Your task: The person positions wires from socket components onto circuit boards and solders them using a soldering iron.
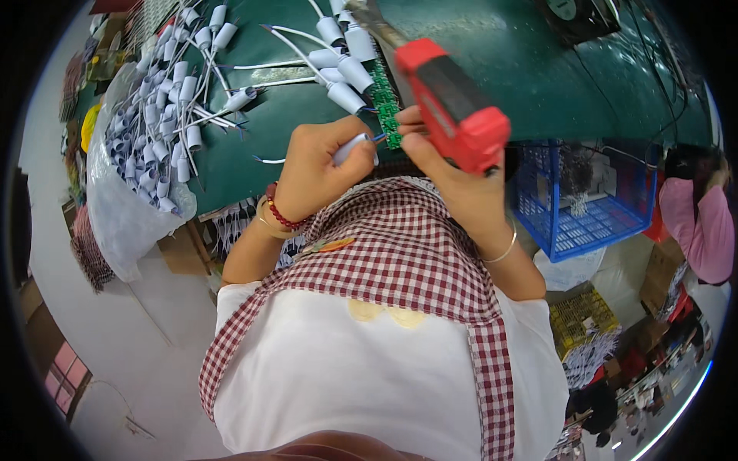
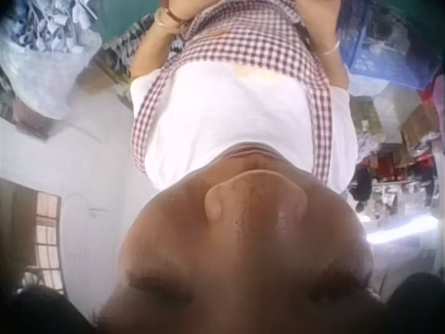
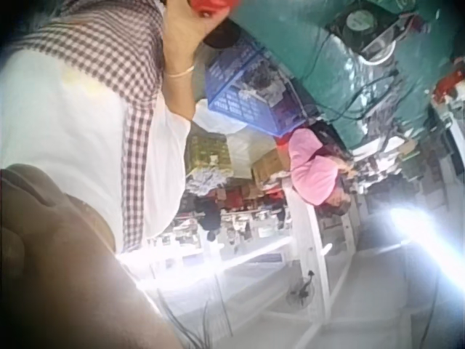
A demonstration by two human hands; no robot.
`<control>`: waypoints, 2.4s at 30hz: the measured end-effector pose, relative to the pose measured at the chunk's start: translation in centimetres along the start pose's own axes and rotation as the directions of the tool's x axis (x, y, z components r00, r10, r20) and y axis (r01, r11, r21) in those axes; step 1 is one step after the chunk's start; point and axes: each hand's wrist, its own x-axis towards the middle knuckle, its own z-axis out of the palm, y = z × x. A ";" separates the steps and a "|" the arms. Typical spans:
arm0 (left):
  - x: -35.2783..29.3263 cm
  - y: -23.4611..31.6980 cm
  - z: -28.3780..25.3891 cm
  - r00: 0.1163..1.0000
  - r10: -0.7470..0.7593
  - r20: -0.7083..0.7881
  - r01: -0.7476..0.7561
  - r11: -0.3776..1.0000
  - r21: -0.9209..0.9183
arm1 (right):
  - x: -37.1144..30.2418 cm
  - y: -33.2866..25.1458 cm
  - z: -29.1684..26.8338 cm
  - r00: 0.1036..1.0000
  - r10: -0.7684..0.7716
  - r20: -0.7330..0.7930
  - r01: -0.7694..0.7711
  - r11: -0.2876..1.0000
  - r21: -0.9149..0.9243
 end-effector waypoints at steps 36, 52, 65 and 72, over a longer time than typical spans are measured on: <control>0.0 -4.1 3.1 0.972 -0.159 -0.173 0.184 0.973 0.140 | -6.8 4.7 -8.0 0.994 0.048 -0.101 -0.062 0.988 -0.141; 0.9 -3.9 2.4 0.981 -0.170 -0.093 0.188 0.952 0.240 | -7.6 5.2 -8.7 0.985 0.174 0.002 -0.164 0.933 -0.319; 1.2 -3.7 2.1 0.975 -0.214 -0.054 0.221 0.940 0.260 | -8.7 6.0 -9.3 0.983 0.182 -0.005 -0.176 0.941 -0.290; 1.4 -3.5 1.9 0.979 -0.202 -0.033 0.203 0.934 0.294 | -8.3 5.9 -8.8 0.999 0.047 0.026 -0.034 0.926 -0.376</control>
